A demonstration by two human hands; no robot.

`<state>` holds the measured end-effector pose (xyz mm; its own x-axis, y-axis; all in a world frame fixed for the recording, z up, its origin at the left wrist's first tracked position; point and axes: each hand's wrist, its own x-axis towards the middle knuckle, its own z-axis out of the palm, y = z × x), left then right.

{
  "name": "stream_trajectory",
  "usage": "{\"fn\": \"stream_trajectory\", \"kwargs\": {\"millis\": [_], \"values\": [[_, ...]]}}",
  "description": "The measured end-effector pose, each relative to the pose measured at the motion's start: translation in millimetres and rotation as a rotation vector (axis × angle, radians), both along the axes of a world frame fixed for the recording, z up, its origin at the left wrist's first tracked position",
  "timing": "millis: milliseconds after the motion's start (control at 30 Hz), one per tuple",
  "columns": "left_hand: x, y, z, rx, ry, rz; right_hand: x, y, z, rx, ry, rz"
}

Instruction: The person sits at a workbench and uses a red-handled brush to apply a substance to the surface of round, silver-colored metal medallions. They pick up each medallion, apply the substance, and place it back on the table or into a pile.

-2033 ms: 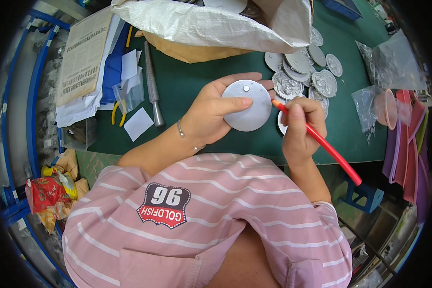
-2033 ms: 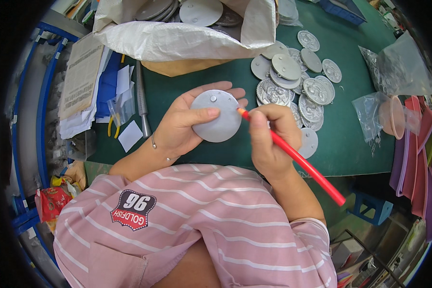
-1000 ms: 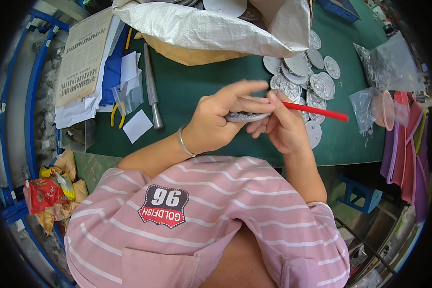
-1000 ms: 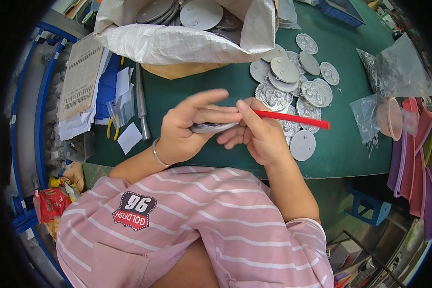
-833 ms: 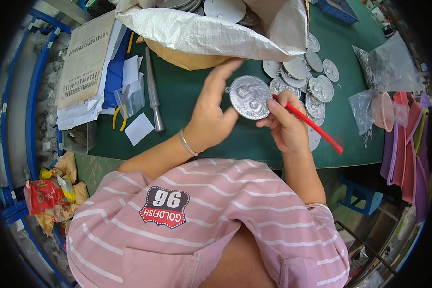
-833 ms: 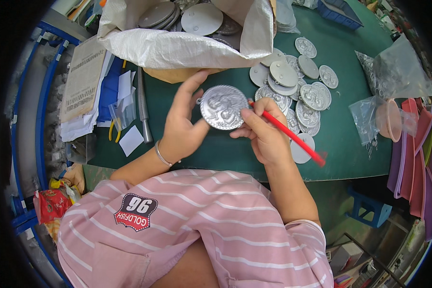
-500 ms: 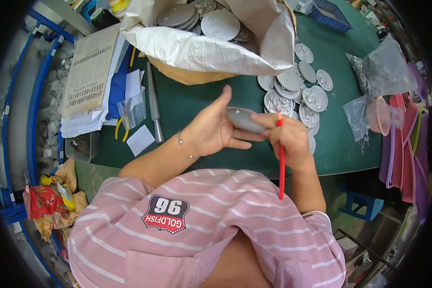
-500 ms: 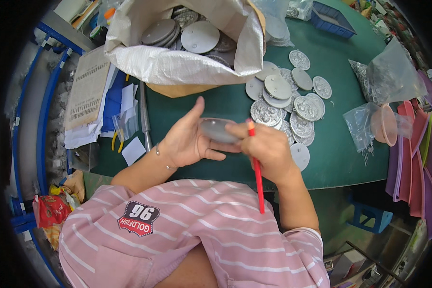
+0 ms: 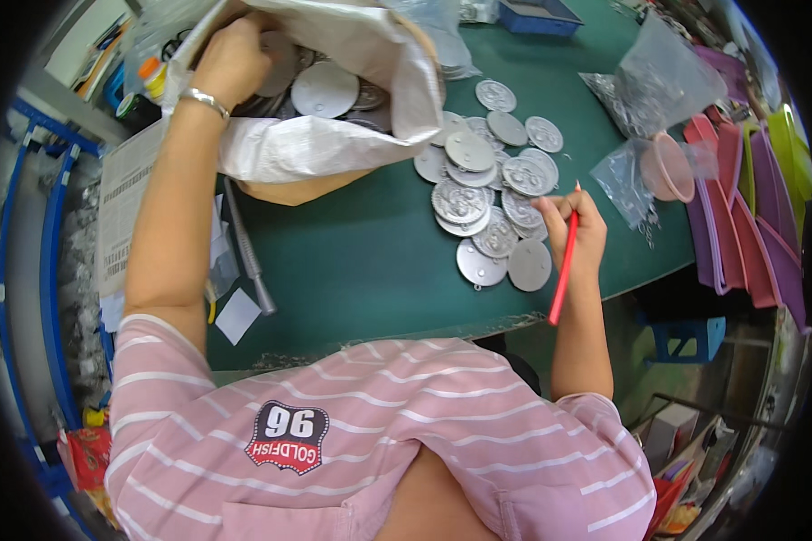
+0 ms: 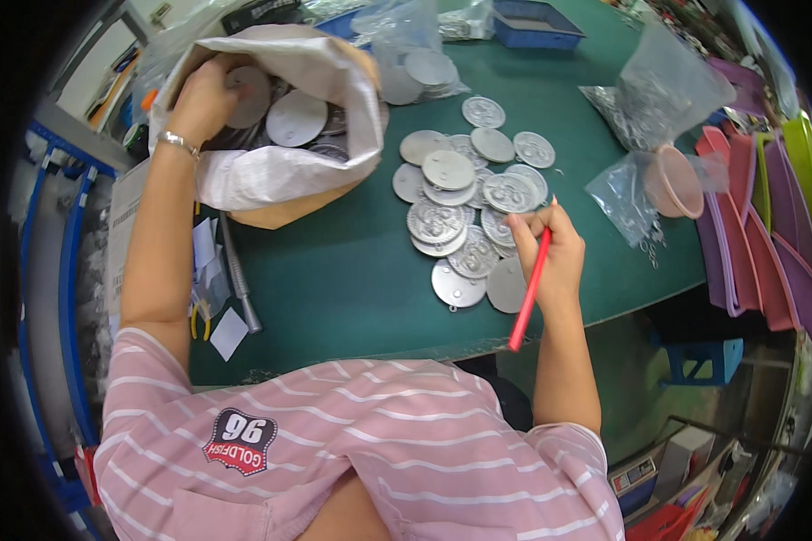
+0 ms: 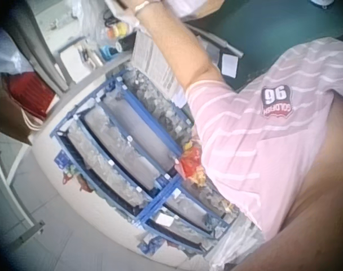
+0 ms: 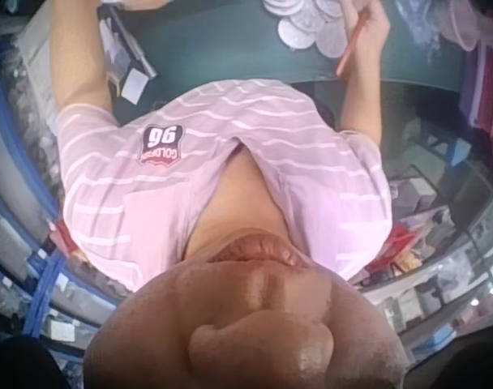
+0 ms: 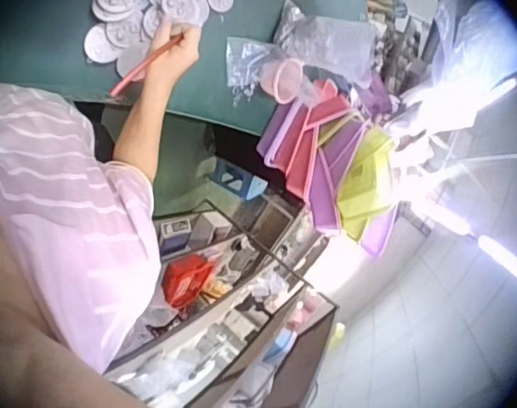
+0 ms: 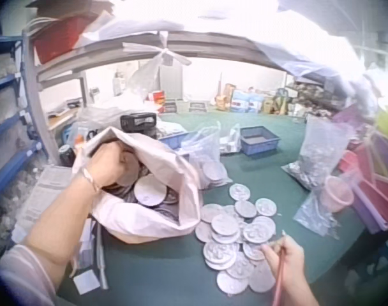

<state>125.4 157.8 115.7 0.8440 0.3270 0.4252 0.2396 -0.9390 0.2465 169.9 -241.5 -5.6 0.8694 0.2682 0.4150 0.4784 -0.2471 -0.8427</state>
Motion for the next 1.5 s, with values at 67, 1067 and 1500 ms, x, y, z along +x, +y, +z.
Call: {"fn": "stream_trajectory", "kwargs": {"millis": [67,1067,1500], "values": [[20.4,22.8,-9.6,0.187,0.03,0.104,14.2,-4.8,-3.3,-0.139,-0.101,-0.013],[-93.5,-172.7,-103.1,-0.725,-0.239,-0.554,-41.4,63.7,7.6,0.374,-0.008,0.542],[-96.1,-164.1,-129.7,-0.807,-0.087,-0.619,-53.6,69.2,0.7,0.449,-0.071,0.478]]}}
